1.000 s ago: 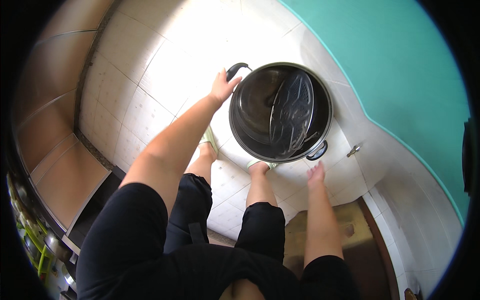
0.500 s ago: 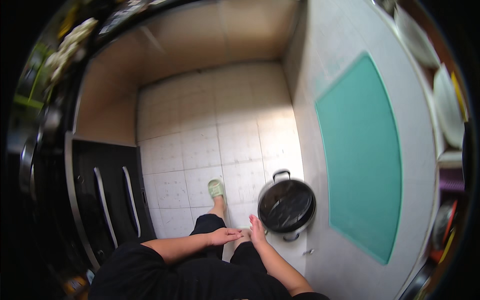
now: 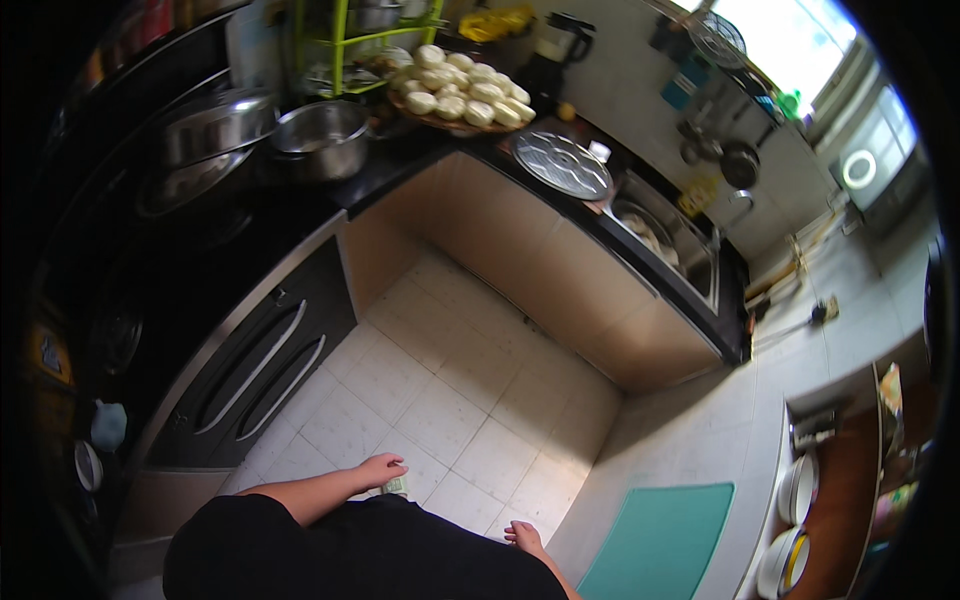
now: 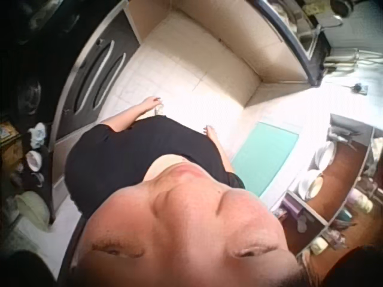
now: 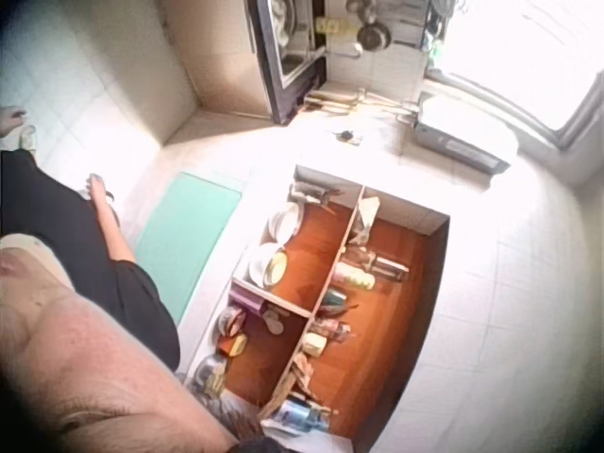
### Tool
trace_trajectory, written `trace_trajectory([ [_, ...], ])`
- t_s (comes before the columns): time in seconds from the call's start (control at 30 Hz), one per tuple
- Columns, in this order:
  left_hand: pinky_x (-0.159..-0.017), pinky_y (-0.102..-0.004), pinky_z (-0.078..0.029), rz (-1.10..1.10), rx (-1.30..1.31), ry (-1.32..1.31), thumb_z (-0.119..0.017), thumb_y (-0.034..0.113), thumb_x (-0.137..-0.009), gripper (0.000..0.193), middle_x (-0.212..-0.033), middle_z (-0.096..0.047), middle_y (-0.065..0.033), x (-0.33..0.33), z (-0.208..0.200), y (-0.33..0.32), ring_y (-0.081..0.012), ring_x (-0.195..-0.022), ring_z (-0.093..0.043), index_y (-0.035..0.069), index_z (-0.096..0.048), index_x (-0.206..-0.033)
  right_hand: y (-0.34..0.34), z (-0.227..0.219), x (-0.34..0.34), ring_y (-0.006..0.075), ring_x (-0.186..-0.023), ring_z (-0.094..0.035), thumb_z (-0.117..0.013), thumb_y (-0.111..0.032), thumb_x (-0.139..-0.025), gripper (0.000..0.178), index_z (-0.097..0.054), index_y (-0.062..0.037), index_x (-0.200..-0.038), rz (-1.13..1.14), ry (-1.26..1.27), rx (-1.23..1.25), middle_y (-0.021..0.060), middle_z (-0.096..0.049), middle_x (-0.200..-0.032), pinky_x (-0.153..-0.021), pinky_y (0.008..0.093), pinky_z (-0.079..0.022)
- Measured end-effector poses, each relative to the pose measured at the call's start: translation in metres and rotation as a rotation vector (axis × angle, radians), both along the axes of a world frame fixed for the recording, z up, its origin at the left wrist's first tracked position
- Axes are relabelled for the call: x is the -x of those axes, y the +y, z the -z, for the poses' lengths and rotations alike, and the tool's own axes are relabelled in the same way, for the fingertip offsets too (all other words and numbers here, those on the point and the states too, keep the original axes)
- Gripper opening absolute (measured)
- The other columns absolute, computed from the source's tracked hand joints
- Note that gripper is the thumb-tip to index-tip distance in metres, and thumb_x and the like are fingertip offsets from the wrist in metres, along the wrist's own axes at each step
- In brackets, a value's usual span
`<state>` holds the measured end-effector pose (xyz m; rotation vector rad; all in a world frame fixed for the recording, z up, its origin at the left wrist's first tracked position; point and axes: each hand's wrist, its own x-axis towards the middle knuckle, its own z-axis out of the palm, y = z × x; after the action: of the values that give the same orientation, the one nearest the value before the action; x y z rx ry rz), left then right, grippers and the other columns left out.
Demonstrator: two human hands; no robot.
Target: The person prepares a steaming setup by placing a steamer insert into a pot and covering it with a lid. They then unwrap a piece of meat from a plastic bag and place it into the steamer. Finally, they transfer a bowl of green leafy vegetables to a plate and rinse it under running water.
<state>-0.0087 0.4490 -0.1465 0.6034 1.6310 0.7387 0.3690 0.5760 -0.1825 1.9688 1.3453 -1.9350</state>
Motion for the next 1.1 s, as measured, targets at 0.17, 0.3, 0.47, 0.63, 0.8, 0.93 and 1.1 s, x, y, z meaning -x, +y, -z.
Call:
trace_trajectory([
  [0.17,-0.077,-0.0275,-0.042,-0.324,-0.119,0.075,-0.058,0.027,-0.079,0.043,-0.093,-0.057,-0.0103,0.074,-0.03,0.004,-0.0165,-0.086,-0.053,0.0,-0.049,-0.111,0.061,-0.038,0.143,0.0167,-0.078,-0.056,-0.046,-0.029,-0.085,0.034,-0.048,-0.0033,-0.108,-0.208,0.169,-0.135,0.0081,-0.06,-0.092,-0.065,0.0291,-0.044],
  [0.3,-0.076,-0.0258,-0.042,-0.484,-0.224,-0.062,-0.057,0.024,-0.08,0.038,-0.091,-0.056,-0.0074,0.092,-0.035,0.014,-0.0137,-0.084,-0.052,0.0,-0.05,-0.109,0.095,-0.035,0.207,0.0162,-0.08,-0.056,-0.047,-0.026,-0.085,0.033,-0.049,-0.003,-0.109,-0.453,0.233,-0.161,0.0078,-0.06,-0.092,-0.067,0.0284,-0.043],
  [0.47,-0.072,-0.0247,-0.04,-0.527,-0.144,-0.202,-0.053,0.023,-0.084,0.035,-0.098,-0.056,-0.0044,0.117,-0.073,0.012,-0.0108,-0.086,-0.05,0.003,-0.049,-0.112,0.135,-0.022,0.284,0.0182,-0.078,-0.059,-0.05,-0.025,-0.083,0.034,-0.053,0.0018,-0.104,-0.787,0.179,-0.192,0.0114,-0.061,-0.088,-0.071,0.0296,-0.046],
  [0.63,-0.086,-0.0281,-0.039,-0.781,-0.171,-0.058,-0.055,0.022,-0.083,0.037,-0.107,-0.054,-0.012,0.166,-0.101,0.029,-0.0173,-0.1,-0.05,-0.002,-0.048,-0.111,0.207,-0.043,0.399,0.0162,-0.067,-0.059,-0.049,-0.025,-0.083,0.032,-0.056,0.0022,-0.097,-0.959,0.314,-0.281,0.01,-0.063,-0.078,-0.064,0.0286,-0.047],
  [0.8,-0.089,-0.0286,-0.038,-0.929,-0.411,-0.084,-0.052,0.016,-0.085,0.034,-0.109,-0.053,-0.0116,0.193,-0.12,0.052,-0.0168,-0.103,-0.049,-0.001,-0.045,-0.114,0.239,-0.131,0.572,0.0113,-0.062,-0.053,-0.05,-0.022,-0.086,0.03,-0.055,0.0028,-0.101,-1.189,0.519,-0.421,0.0071,-0.061,-0.075,-0.059,0.0244,-0.044],
  [0.93,-0.088,-0.0276,-0.038,-0.917,-0.521,-0.113,-0.046,0.011,-0.087,0.033,-0.112,-0.051,-0.01,0.211,-0.129,0.045,-0.0158,-0.105,-0.048,0.0,-0.041,-0.118,0.211,-0.238,0.715,0.0115,-0.068,-0.054,-0.051,-0.016,-0.085,0.02,-0.056,0.0009,-0.096,-1.247,0.929,-0.665,0.0065,-0.059,-0.074,-0.064,0.0253,-0.044],
  [1.1,-0.09,-0.0267,-0.037,-0.954,-0.547,-0.082,-0.043,0.008,-0.088,0.033,-0.114,-0.049,-0.0105,0.242,-0.126,-0.009,-0.0169,-0.105,-0.048,-0.001,-0.039,-0.119,0.131,-0.366,0.864,0.012,-0.071,-0.054,-0.05,-0.016,-0.086,0.025,-0.054,0.001,-0.103,-1.249,1.226,-0.84,0.0079,-0.059,-0.082,-0.064,0.0243,-0.044],
])
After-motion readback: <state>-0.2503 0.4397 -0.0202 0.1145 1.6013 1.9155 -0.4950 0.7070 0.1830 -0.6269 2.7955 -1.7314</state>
